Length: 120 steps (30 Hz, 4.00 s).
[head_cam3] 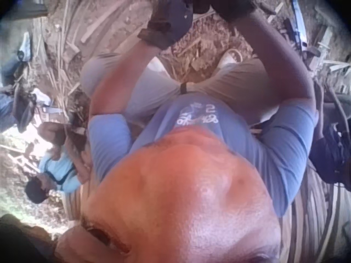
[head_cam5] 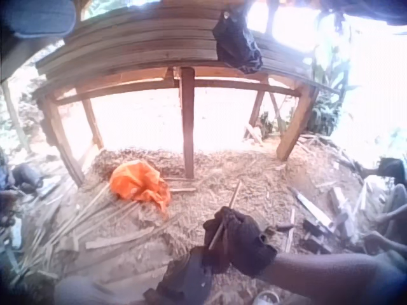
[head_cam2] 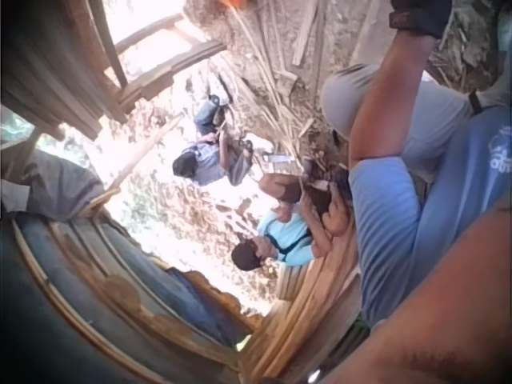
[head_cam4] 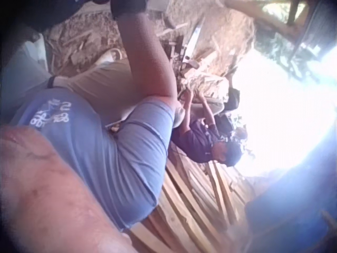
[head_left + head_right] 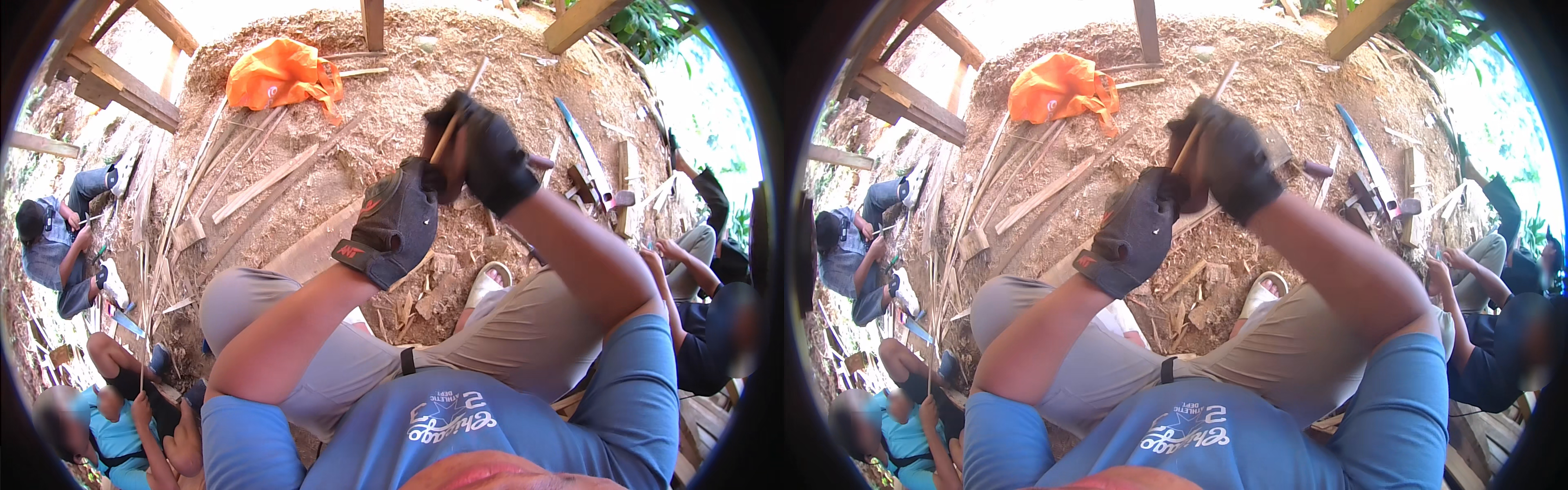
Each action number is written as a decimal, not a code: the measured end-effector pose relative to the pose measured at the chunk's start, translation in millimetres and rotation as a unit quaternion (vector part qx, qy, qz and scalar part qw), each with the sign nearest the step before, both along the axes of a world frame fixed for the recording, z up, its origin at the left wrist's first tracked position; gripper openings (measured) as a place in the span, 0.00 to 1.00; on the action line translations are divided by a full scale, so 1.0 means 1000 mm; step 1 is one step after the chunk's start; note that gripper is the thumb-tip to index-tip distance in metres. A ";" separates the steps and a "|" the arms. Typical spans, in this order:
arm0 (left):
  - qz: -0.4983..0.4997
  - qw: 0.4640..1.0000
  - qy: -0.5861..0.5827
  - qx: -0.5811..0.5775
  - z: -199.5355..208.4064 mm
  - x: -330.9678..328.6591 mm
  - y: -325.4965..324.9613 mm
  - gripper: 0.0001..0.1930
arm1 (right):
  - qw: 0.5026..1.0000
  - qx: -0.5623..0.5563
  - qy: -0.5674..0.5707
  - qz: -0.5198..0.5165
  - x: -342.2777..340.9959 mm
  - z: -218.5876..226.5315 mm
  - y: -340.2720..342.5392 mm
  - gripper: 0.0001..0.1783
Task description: The person sits on the ground and uses a knife to shave and shape a thin wooden stick. They repeatedly rotate the stick and scrape its surface to smooth it, while other people work nearby.
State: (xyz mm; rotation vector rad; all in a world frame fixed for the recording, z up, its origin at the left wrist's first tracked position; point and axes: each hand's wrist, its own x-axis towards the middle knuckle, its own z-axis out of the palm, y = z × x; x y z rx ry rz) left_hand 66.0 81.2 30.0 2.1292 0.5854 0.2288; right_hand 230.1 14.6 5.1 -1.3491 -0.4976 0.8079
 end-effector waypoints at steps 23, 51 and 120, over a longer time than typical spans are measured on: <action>0.121 0.970 -0.073 -0.199 -0.018 -0.015 0.012 0.13 | 0.956 -0.126 -0.266 -0.019 0.057 0.000 -0.027 0.20; 0.032 0.922 -0.073 -0.379 0.021 -0.013 -0.013 0.17 | 0.819 0.329 0.362 0.299 0.053 0.057 -0.039 0.37; -0.053 0.981 -0.041 -0.180 -0.018 -0.017 -0.011 0.04 | 0.986 0.032 0.075 0.148 0.017 0.050 -0.032 0.23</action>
